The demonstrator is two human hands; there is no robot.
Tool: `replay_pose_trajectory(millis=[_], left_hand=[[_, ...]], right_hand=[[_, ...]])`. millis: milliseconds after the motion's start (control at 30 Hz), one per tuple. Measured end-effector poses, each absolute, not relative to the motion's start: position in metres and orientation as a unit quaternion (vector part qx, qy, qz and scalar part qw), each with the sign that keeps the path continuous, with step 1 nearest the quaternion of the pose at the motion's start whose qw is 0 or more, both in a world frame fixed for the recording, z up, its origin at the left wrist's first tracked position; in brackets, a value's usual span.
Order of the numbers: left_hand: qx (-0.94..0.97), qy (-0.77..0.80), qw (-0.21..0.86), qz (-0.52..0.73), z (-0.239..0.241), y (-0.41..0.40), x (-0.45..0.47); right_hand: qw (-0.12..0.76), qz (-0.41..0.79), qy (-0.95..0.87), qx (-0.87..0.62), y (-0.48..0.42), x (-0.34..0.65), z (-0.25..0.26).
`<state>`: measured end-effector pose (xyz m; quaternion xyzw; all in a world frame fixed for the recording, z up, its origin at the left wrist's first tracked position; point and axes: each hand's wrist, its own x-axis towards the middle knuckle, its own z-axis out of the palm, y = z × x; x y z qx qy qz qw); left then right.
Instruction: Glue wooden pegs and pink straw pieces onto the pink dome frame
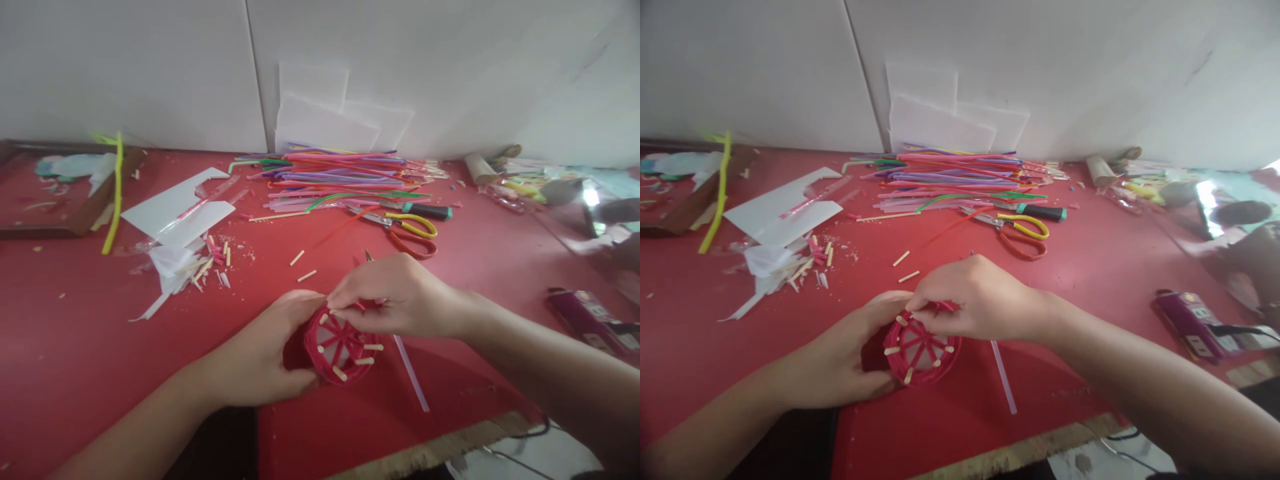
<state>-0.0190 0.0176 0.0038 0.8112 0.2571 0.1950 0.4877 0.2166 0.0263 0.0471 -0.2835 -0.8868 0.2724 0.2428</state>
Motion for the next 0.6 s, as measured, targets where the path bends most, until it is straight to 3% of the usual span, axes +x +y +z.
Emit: replay_pose_trajectory(millis=[600], left_hand=[[0.809,0.256,0.487,0.207,0.0014,0.0162,-0.0206]], right_hand=[[0.237,0.287,-0.885,-0.279,0.0261,0.2171,0.0468]])
